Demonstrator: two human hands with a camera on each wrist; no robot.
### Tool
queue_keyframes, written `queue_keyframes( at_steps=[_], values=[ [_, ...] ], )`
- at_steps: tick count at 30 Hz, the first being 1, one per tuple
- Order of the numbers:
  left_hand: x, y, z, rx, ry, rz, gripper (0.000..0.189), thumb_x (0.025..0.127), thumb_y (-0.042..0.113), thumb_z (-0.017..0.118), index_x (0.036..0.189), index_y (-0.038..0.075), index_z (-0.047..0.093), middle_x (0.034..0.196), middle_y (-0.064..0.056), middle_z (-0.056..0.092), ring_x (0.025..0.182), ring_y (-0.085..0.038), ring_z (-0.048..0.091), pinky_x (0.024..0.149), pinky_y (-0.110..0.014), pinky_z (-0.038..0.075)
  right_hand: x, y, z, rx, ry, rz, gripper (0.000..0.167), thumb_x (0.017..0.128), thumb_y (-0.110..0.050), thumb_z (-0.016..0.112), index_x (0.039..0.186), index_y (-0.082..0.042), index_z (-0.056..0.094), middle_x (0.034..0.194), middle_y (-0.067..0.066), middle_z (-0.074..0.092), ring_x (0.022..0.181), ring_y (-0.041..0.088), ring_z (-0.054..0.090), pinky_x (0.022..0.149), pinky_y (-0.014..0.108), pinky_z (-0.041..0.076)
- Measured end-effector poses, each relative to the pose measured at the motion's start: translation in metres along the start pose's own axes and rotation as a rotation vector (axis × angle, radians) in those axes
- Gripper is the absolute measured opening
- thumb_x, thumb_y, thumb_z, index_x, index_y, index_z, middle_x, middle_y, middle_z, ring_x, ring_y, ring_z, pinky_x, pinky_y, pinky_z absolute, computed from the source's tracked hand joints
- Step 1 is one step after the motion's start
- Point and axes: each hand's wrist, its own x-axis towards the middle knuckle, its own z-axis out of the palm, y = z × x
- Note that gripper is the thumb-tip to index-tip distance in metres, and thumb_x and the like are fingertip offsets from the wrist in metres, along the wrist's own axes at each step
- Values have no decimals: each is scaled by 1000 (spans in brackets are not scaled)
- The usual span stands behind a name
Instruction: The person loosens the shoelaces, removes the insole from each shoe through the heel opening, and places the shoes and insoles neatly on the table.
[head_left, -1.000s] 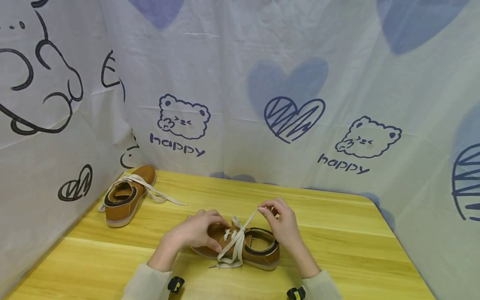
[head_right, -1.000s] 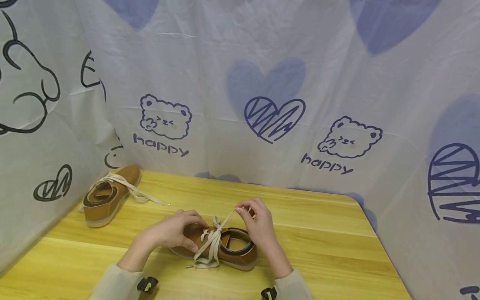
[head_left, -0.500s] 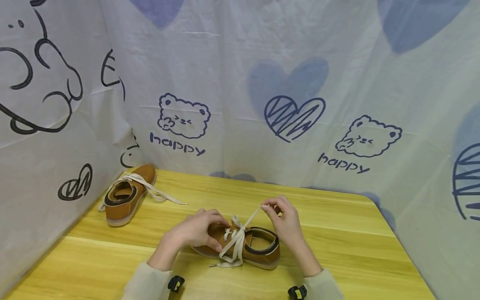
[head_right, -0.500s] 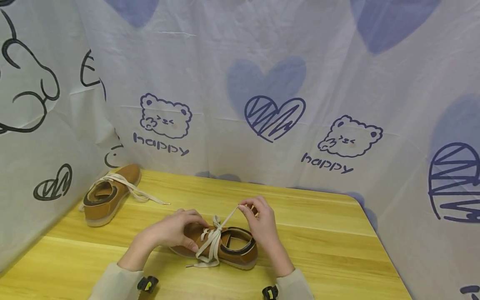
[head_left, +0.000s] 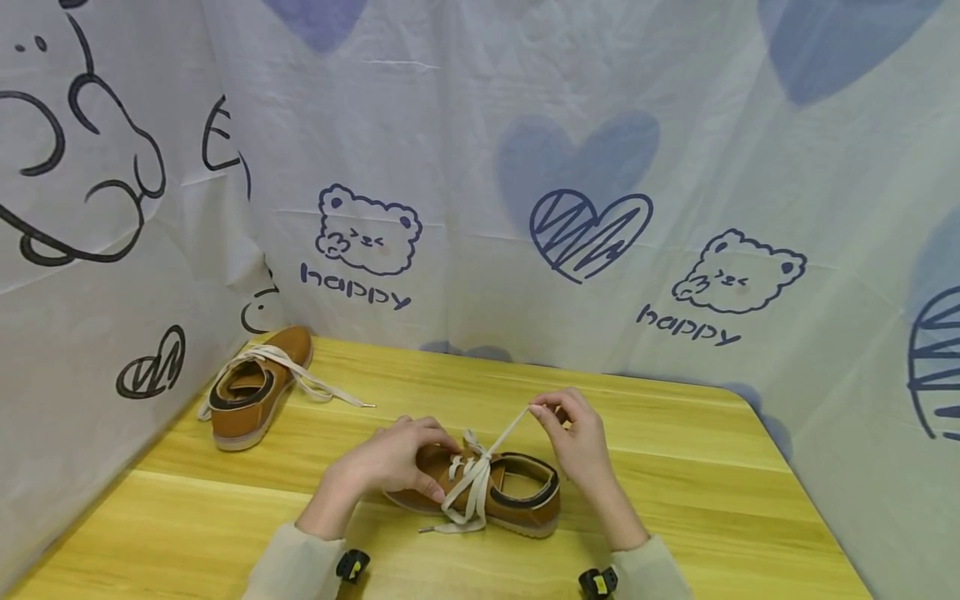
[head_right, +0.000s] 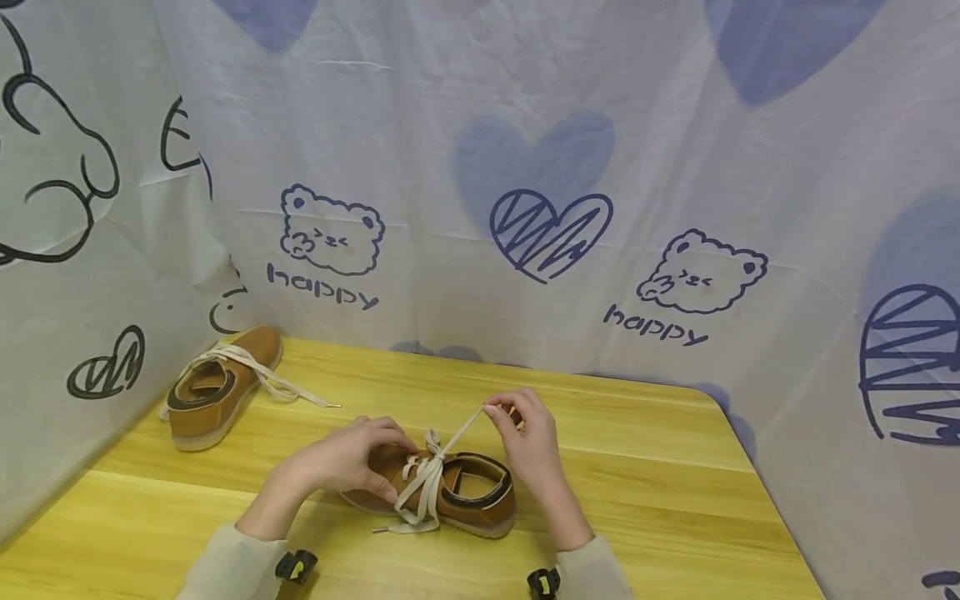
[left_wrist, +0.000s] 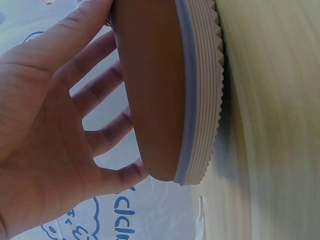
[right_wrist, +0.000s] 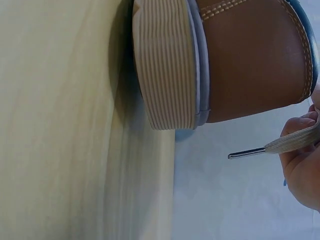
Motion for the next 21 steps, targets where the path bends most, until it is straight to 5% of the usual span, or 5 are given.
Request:
queue_keyframes(
  at_steps=[13,21],
  values=[
    [0,0,0,1,0,-1,62,70,36,95,127,27,72,134,2,63,123,-31,53,104,-70,39,3,-23,-3,0,39,26,6,90,8,73,92,3,73,84,14,63,70,18,51,60,21,42],
    [-1,1,-1,3,-4,6,62,70,38,95,127,26,73,132,2,63,121,-30,53,102,-70,40,3,-37,-8,-10,62,-7,6,91,8,73,92,2,73,83,10,62,69,15,50,60,25,43]
  ],
)
